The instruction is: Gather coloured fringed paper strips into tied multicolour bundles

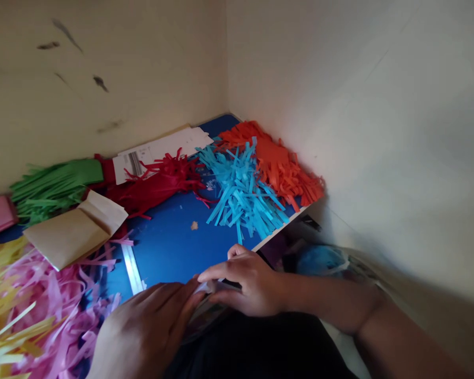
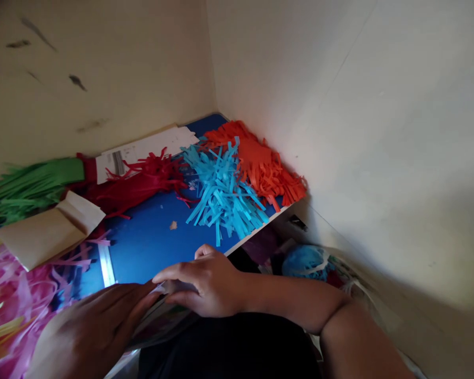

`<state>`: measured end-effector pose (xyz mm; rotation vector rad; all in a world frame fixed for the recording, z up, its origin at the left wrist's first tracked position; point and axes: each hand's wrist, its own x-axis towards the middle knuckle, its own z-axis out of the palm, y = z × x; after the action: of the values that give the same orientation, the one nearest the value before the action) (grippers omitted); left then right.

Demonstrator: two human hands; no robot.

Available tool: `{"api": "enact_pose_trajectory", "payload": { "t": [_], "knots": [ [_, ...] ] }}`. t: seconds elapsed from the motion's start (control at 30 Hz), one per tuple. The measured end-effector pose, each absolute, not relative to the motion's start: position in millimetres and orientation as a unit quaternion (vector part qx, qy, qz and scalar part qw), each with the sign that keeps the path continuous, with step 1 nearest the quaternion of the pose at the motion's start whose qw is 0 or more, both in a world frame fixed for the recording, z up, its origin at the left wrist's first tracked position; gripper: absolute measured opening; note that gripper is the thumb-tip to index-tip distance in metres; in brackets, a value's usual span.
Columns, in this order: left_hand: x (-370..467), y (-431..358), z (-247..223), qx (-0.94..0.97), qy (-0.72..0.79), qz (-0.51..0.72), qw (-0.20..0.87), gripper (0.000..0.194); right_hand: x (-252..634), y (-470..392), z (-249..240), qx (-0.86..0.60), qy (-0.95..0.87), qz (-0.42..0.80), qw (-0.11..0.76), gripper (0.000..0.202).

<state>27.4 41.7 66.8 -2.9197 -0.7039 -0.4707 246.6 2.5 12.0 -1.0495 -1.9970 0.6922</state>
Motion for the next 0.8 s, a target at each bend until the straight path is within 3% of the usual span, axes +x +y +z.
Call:
{"api": "enact_pose_trajectory", "payload": {
  "t": [0.27, 0.5, 0.8],
  "knots": [
    [36.2, 45.2, 71.2, -0.961, -0.153, -0.19, 0.129, 0.045, 249.4, 0.8, 7.1, -0.415, -0.792, 0.271, 0.357, 0.033],
    [10.1, 49.6, 55.4, -0.976, -0.16, -0.116, 0.089, 0.028, 250.5, 3.2, 5.6, -0.415, -0.789, 0.262, 0.37, 0.028],
    [-13.1, 47.8, 41.5, -0.982, -0.128, -0.08, 0.116, 0.031, 250.9, 2.6, 14.4, -0.393, -0.811, 0.27, 0.34, 0.015]
  ]
}}
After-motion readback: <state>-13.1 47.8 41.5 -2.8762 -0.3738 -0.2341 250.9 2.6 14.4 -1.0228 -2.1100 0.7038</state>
